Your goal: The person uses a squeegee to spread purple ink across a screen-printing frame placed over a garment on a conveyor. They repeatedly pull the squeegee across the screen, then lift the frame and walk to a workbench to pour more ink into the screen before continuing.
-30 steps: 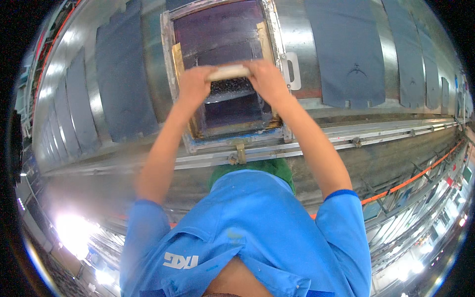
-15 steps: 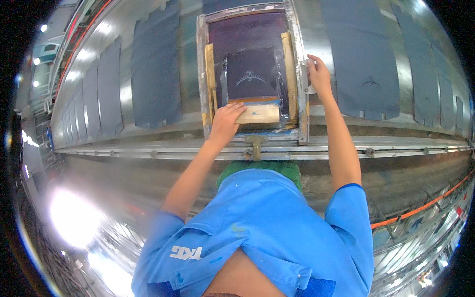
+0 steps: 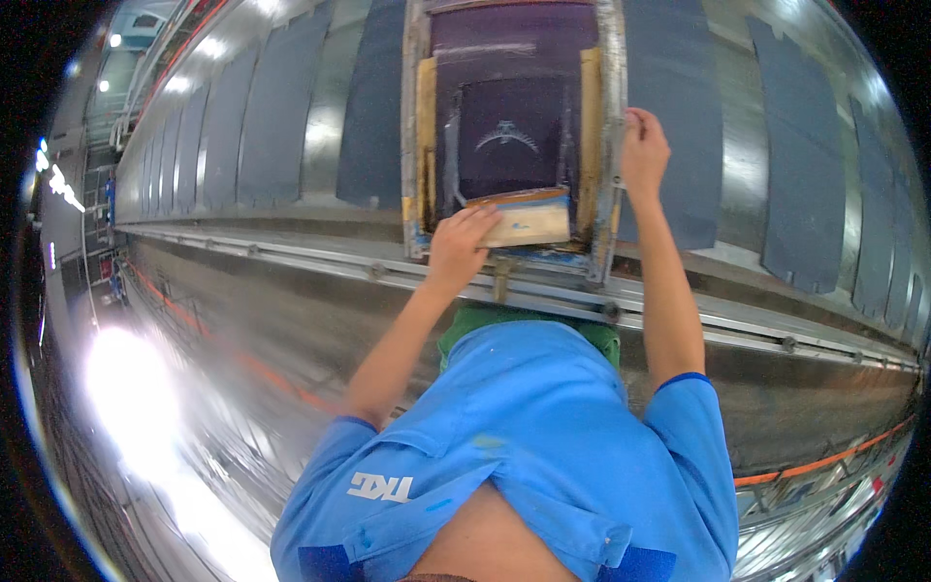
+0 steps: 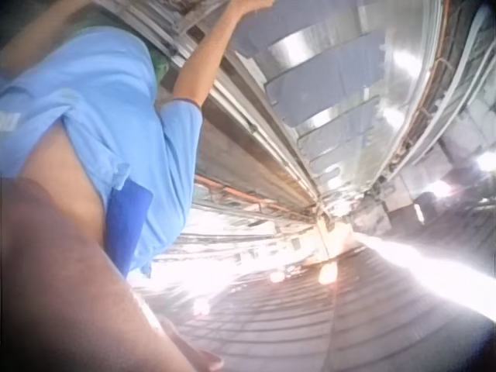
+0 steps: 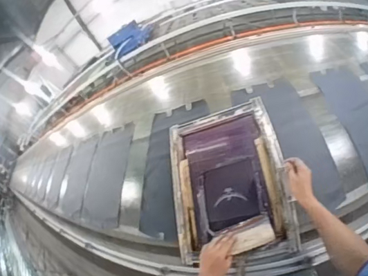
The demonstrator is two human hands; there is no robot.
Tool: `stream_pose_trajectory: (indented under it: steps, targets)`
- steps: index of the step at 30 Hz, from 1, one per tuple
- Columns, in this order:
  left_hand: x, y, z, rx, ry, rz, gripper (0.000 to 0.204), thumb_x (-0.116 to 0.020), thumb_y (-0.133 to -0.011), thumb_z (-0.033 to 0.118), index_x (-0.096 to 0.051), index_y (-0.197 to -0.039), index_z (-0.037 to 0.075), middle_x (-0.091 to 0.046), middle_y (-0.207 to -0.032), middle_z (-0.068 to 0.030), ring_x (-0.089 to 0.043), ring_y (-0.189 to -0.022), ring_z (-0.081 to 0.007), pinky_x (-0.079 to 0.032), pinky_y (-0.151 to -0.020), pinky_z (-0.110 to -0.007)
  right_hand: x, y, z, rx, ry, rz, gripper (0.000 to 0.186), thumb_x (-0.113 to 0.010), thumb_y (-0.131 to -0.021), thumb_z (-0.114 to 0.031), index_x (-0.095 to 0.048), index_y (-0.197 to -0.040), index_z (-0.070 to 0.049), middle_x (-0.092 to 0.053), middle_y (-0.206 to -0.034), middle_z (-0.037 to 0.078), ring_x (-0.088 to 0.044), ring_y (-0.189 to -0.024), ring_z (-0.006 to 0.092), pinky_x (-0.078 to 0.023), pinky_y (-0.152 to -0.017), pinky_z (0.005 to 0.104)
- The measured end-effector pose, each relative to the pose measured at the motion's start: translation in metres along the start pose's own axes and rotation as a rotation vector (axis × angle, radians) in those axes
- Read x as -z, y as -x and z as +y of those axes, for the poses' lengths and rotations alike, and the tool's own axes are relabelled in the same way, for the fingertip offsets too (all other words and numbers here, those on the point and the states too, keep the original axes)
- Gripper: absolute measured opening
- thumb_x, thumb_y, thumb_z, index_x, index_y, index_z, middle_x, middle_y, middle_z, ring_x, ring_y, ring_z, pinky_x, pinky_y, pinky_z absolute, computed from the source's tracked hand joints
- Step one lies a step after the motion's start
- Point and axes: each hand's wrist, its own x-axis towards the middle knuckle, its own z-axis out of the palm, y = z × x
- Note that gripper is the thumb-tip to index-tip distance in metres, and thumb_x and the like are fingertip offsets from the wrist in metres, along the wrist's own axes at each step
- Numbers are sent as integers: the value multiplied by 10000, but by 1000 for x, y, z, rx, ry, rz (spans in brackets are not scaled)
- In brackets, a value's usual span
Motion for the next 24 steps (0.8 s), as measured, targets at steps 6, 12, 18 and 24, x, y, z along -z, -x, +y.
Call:
stream_pose_trajectory:
  steps: [6, 12, 18, 24]
  targets:
    - [80, 38, -146, -12, -54, -17, 589, -684, -684, -16, -682, -1254, 127, -669, -1301, -43, -608, -1185, -271, -481, -951, -403, -141, 67, -72, -60, -98, -6, 260, -585, -997, -255, -690, -1100, -41, -689, -878, 119, -612, -776, 207, -484, -754, 334]
    - [99, 65, -198, -69, -70, -54, 575, -724, -684, 27, -682, -1248, 133, -664, -1304, -6, -603, -1160, -235, -475, -882, -387, -177, 85, -84, -83, 5, -12, 269, -585, -1001, -271, -687, -1101, -43, -693, -855, 134, -616, -733, 207, -480, -717, 343]
    - [101, 84, -206, -225, -134, -53, 533, -725, -678, 36, -708, -1194, 169, -683, -1275, 3, -633, -1138, -206, -490, -829, -361, -177, 78, -70, -95, 71, -17, 284, -575, -1008, -288, -688, -1133, -59, -610, -695, 107, -548, -638, 212, -464, -678, 356]
    - [95, -1, -231, -224, -196, -13, 521, -674, -744, 10, -682, -1247, 147, -677, -1285, -27, -631, -1147, -243, -492, -847, -399, -151, 69, -85, 398, 823, -28, 325, -645, -961, -342, -713, -1178, -111, -661, -1126, 125, -620, -965, 239, -501, -816, 394]
